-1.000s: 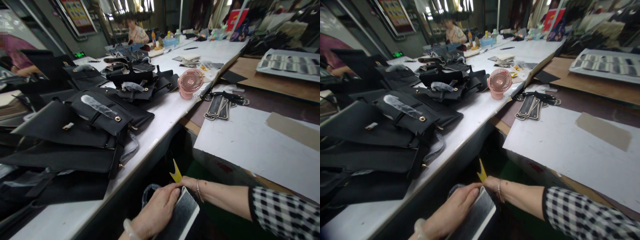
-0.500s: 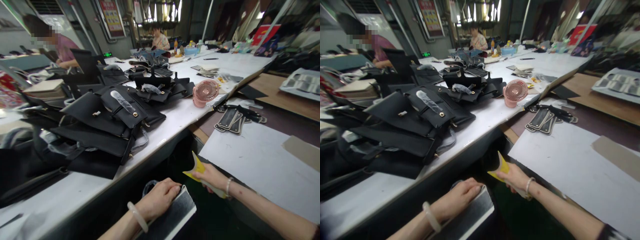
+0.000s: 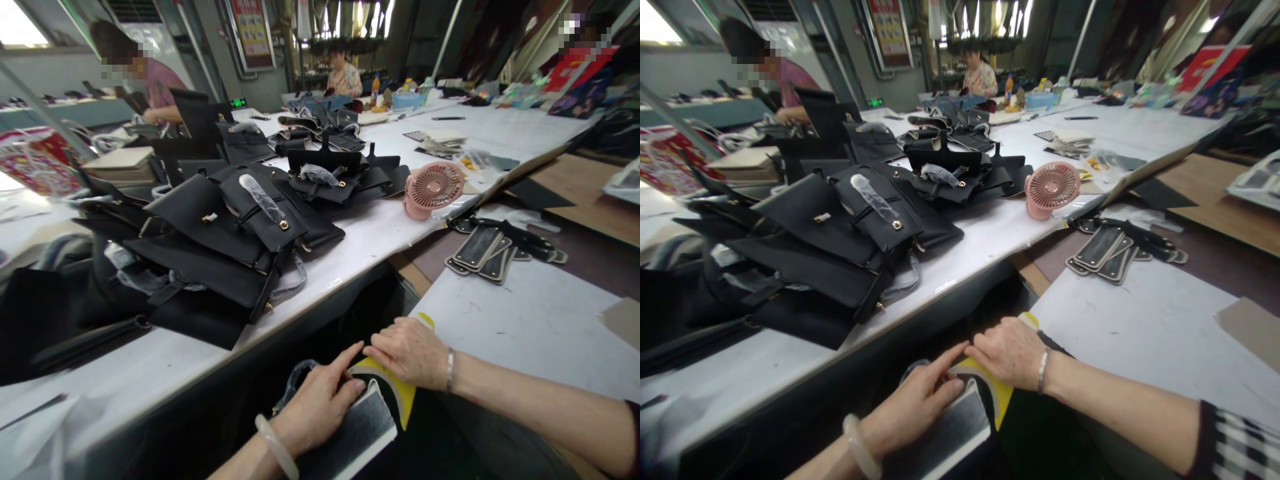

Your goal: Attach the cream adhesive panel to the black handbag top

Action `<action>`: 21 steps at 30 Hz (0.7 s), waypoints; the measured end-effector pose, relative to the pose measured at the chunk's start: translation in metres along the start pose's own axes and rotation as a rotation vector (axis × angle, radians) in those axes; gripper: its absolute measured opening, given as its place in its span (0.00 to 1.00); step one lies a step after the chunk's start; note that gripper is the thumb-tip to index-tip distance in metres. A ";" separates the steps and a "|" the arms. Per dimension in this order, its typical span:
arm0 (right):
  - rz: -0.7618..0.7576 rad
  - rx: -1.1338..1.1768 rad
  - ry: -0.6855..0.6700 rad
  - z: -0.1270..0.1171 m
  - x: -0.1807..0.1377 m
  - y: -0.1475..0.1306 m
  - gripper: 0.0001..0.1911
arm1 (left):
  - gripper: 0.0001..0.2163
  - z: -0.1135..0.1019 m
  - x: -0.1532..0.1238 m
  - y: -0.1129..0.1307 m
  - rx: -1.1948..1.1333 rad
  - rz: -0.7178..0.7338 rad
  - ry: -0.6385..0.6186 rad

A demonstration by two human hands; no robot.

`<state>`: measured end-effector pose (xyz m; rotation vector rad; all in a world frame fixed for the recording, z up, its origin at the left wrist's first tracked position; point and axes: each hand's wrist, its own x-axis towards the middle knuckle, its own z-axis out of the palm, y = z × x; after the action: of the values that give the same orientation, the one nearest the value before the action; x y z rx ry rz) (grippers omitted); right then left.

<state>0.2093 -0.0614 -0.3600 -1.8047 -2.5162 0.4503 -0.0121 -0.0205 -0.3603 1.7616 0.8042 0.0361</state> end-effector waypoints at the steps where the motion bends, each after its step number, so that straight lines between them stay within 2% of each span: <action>1: -0.049 -0.028 0.008 -0.001 0.004 -0.001 0.27 | 0.22 -0.001 0.000 0.003 0.007 0.025 -0.007; 4: -0.155 -0.088 0.034 -0.002 0.012 -0.003 0.26 | 0.14 -0.003 -0.001 0.008 0.045 0.083 -0.022; 9: -0.230 -0.136 0.067 0.001 0.015 -0.005 0.24 | 0.11 -0.002 -0.001 0.007 0.131 0.081 -0.015; 16: -0.241 -0.152 0.053 0.004 0.013 -0.006 0.23 | 0.12 0.002 -0.002 0.004 0.165 0.101 -0.019; 21: -0.192 -0.150 0.018 0.007 0.008 -0.009 0.22 | 0.12 0.003 -0.002 0.004 0.182 0.101 -0.021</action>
<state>0.1971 -0.0579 -0.3660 -1.5780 -2.7428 0.2434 -0.0101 -0.0246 -0.3573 1.9708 0.7208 0.0121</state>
